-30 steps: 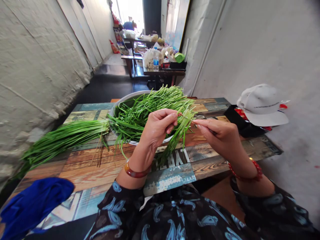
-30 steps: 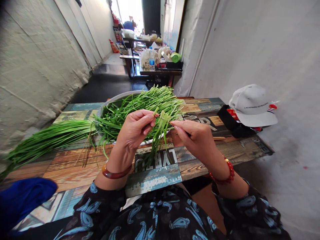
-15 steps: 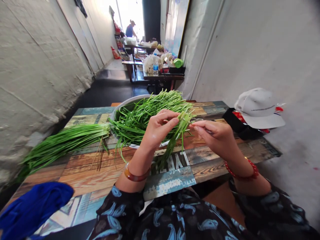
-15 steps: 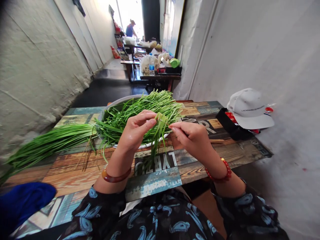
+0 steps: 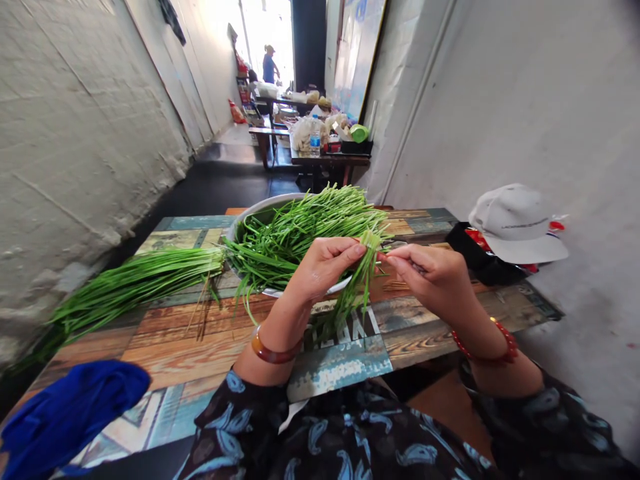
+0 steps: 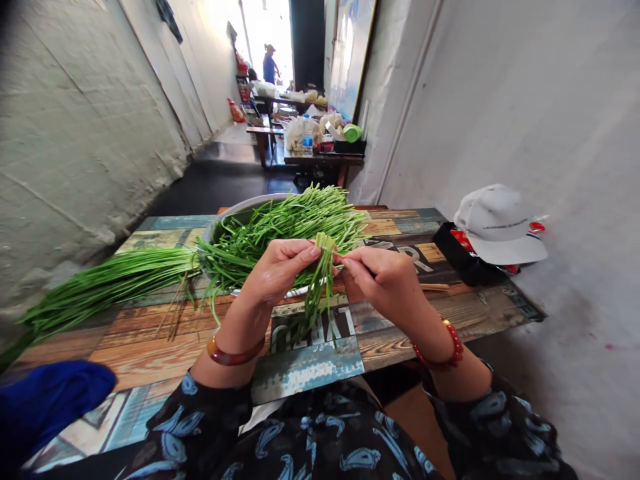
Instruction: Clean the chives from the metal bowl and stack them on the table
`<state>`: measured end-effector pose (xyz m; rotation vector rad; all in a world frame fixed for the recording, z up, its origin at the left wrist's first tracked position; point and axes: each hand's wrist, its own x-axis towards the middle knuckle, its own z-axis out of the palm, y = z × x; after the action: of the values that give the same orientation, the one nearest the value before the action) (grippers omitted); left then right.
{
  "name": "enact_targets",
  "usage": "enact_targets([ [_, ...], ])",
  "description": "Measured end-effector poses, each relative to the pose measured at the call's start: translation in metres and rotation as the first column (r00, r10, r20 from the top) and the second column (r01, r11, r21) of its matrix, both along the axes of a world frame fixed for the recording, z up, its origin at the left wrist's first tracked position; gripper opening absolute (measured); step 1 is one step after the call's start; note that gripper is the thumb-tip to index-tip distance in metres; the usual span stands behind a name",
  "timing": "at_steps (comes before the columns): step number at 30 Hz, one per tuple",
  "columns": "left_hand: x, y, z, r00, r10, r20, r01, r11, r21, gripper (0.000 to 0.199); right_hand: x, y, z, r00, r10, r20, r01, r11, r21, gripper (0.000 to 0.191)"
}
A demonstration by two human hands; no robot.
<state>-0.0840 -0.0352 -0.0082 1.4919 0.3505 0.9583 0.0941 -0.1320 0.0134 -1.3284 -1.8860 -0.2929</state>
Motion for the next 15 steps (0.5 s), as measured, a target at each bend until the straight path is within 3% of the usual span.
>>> enact_targets([
  [4,-0.001,0.001,0.000,1.000,0.004,-0.021,-0.003,0.999,0.047,0.038,0.002,0.000,0.000,1.000,0.013,0.021,-0.013,1.000,0.002,0.019],
  [7,0.001,0.002,0.000,0.997,-0.055,-0.044,0.058,0.997,0.058,0.033,0.003,-0.001,0.003,0.997,-0.012,0.070,0.011,1.000,0.012,0.018],
  [15,0.016,-0.013,-0.011,0.984,-0.116,-0.133,0.124,0.991,0.051,0.045,0.010,-0.013,-0.002,0.994,-0.016,0.104,0.019,1.000,-0.023,0.016],
])
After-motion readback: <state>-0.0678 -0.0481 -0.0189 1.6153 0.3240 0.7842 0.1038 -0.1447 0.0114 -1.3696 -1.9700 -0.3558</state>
